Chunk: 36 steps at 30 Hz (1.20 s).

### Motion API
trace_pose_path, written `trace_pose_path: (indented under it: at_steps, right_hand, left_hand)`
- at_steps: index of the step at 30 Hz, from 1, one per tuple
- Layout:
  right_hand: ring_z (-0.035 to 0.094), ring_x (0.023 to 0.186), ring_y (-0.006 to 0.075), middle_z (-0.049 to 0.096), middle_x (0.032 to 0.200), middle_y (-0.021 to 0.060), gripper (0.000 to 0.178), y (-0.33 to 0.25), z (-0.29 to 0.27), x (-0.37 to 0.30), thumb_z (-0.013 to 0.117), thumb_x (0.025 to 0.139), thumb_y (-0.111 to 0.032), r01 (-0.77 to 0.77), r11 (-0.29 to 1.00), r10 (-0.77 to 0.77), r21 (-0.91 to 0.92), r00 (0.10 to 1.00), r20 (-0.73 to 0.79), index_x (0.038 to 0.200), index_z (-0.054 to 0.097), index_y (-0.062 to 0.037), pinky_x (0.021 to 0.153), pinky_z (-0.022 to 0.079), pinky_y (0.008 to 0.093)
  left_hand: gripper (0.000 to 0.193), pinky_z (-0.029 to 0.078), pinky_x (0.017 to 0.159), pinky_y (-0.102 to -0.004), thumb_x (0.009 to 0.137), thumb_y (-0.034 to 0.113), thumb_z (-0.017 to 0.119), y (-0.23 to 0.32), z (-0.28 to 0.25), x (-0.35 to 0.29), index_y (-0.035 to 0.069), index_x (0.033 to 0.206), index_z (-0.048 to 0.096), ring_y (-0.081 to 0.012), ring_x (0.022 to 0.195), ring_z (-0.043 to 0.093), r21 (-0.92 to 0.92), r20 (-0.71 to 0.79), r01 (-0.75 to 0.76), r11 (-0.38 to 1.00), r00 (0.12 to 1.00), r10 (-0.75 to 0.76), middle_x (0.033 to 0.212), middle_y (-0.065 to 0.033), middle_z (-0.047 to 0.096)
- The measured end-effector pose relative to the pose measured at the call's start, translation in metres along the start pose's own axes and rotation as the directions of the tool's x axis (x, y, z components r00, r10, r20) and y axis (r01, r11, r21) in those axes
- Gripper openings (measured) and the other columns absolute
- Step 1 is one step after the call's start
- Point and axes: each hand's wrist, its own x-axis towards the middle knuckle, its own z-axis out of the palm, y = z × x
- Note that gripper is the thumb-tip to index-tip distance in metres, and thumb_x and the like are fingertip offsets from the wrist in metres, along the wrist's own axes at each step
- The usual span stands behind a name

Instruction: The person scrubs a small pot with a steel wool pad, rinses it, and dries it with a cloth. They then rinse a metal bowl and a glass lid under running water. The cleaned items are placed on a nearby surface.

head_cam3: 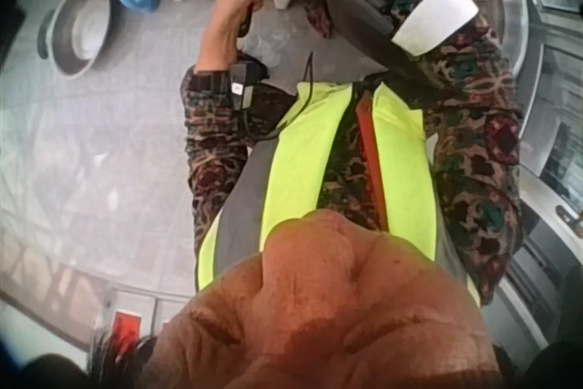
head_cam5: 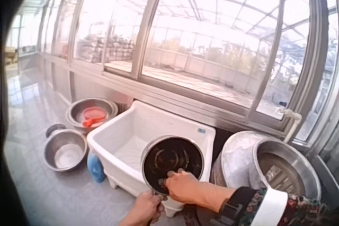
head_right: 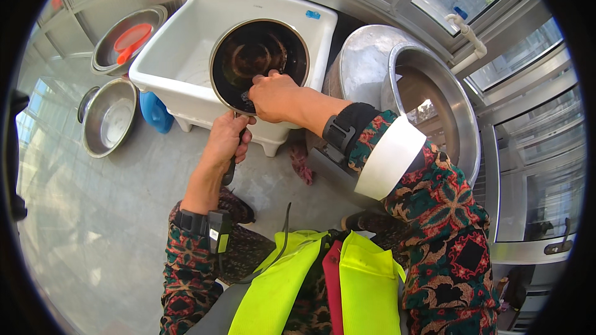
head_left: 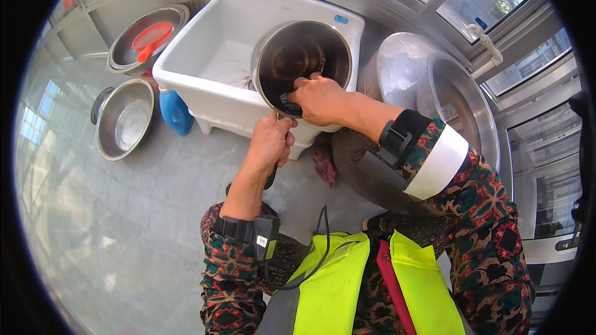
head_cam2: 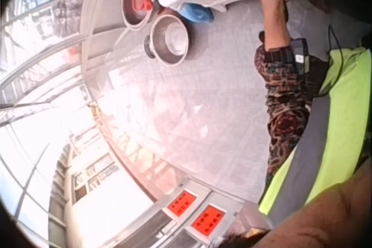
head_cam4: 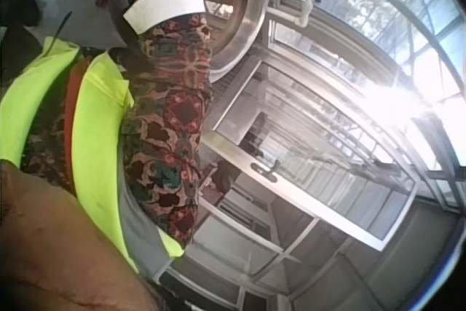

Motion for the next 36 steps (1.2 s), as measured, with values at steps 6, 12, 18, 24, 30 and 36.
trace_pose_path:
  at_steps: [6, 12, 18, 24, 30, 36]
  right_hand:
    - [0.057, 0.115, 0.0318, 0.052, 0.132, 0.0186, 0.044, -0.01, 0.002, 0.033, 0.052, 0.082, -0.01, 0.05, 0.362, 0.244, 0.931, 0.959, -0.146, 0.125, 0.062, -0.0143, 0.098, 0.046, 0.0362]
    - [0.061, 0.108, 0.0325, 0.058, 0.122, 0.0146, 0.037, 0.011, -0.002, 0.029, 0.058, 0.08, -0.012, 0.063, 0.984, -0.046, 0.164, 0.994, -0.103, 0.116, 0.068, -0.0147, 0.092, 0.05, 0.0395]
    - [0.061, 0.099, 0.0393, 0.057, 0.107, 0.022, 0.027, 0.02, -0.016, 0.029, 0.056, 0.08, -0.011, -0.164, 0.956, 0.272, 0.245, 0.812, -0.516, 0.104, 0.068, -0.0083, 0.084, 0.051, 0.0455]
    - [0.06, 0.099, 0.0423, 0.062, 0.1, 0.0247, 0.024, 0.014, -0.025, 0.062, 0.054, 0.08, -0.014, -0.252, 0.825, 0.5, 0.506, 0.743, -0.445, 0.097, 0.065, -0.0007, 0.084, 0.05, 0.049]
    - [0.061, 0.102, 0.0387, 0.06, 0.111, 0.0218, 0.026, 0.003, -0.018, 0.059, 0.056, 0.078, -0.014, -0.057, 0.971, 0.138, 0.233, 0.927, -0.348, 0.098, 0.069, -0.0031, 0.087, 0.051, 0.0446]
    - [0.059, 0.107, 0.0344, 0.057, 0.114, 0.0165, 0.028, -0.004, -0.006, 0.05, 0.056, 0.078, -0.011, 0.025, 0.98, 0.053, 0.197, 0.924, -0.378, 0.103, 0.069, -0.0105, 0.089, 0.05, 0.0432]
  left_hand:
    - [0.018, 0.029, 0.03, -0.0292, 0.093, 0.018, 0.047, -0.003, 0.004, 0.0, 0.001, 0.094, 0.052, -0.0096, 0.036, 0.035, 0.077, -0.028, -0.025, 0.997, 0.999, 0.027, 0.06, -0.0032, 0.046]
    - [0.014, 0.028, 0.032, -0.0257, 0.094, 0.019, 0.047, 0.005, 0.002, 0.001, 0.005, 0.09, 0.05, -0.0081, 0.037, 0.033, -0.009, -0.066, 0.048, 0.999, 0.997, -0.048, 0.06, 0.0001, 0.045]
    - [0.013, 0.028, 0.033, -0.0254, 0.093, 0.018, 0.047, 0.009, 0.002, -0.004, 0.006, 0.09, 0.051, -0.0077, 0.038, 0.032, -0.072, -0.033, 0.083, 0.994, 0.996, -0.085, 0.06, 0.0006, 0.045]
    - [0.015, 0.03, 0.033, -0.026, 0.094, 0.02, 0.046, 0.006, 0.01, 0.001, 0.006, 0.089, 0.049, -0.0085, 0.038, 0.034, -0.07, -0.014, 0.053, 0.996, 0.998, -0.054, 0.059, 0.0005, 0.044]
    - [0.018, 0.03, 0.032, -0.0268, 0.095, 0.021, 0.046, 0.0, 0.017, 0.006, 0.005, 0.088, 0.048, -0.0094, 0.038, 0.034, 0.044, -0.057, -0.003, 0.999, 0.998, 0.005, 0.059, -0.0002, 0.043]
    - [0.017, 0.03, 0.032, -0.0268, 0.095, 0.021, 0.046, 0.002, 0.013, 0.004, 0.005, 0.088, 0.048, -0.009, 0.038, 0.034, -0.048, -0.047, 0.026, 0.998, 0.999, -0.029, 0.06, -0.0005, 0.044]
